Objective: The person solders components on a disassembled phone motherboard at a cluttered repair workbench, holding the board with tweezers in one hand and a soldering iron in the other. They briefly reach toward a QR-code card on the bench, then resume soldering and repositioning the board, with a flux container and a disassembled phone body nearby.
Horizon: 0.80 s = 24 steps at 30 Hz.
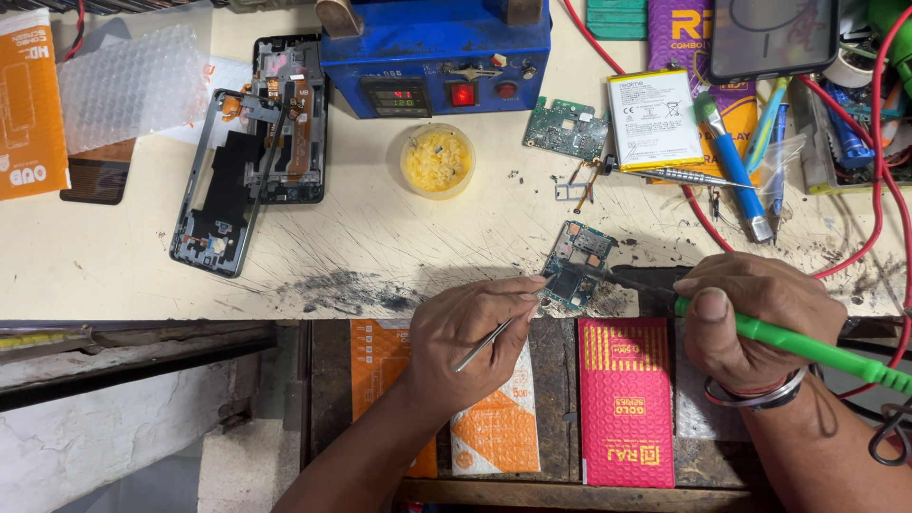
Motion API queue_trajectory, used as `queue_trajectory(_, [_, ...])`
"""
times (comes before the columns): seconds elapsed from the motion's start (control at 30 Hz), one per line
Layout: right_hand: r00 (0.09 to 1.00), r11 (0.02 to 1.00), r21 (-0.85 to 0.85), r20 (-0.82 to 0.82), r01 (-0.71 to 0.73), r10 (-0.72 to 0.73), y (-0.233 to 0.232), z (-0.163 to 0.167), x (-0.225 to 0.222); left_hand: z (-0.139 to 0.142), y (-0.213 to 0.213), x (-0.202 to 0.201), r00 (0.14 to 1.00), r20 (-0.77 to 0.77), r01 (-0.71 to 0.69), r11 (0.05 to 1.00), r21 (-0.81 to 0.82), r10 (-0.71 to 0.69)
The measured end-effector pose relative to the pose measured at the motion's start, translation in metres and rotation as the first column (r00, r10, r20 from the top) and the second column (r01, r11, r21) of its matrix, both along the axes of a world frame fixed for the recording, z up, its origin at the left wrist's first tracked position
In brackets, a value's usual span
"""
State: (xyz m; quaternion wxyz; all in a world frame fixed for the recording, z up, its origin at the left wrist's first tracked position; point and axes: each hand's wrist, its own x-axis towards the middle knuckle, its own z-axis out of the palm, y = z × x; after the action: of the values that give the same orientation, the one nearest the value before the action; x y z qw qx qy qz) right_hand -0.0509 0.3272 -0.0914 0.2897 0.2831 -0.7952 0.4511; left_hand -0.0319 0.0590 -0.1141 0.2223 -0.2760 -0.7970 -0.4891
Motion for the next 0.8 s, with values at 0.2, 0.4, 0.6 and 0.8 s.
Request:
queue_trajectory(0.2, [1.000,1.000,-0.014,0.003,-0.007,0.007,-0.001,0.001,-0.001,0.000,0.001,0.000,1.000,-0.005,-0.007,1.000,-0.008,0.007])
queue_trajectory(0.4, [0.999,0.999,-0.031,0.013,0.029,-0.029,0.001,-0.004,0.000,-0.007,-0.001,0.000,1.000,0.014,0.007,1.000,-0.002,-0.006])
queue_trajectory(0.6, [0.998,0.998,-0.012,-0.005,0.055,-0.055,-0.001,-0.001,-0.002,-0.007,0.000,-0.001,1.000,0.003,-0.017,1.000,-0.004,0.017])
queue_trajectory(0.8, [0.993,0.993,0.020,-0.002,0.114,-0.114,-0.002,0.005,-0.004,0.010,0.001,0.002,0.997,-0.032,-0.073,0.997,-0.019,0.073])
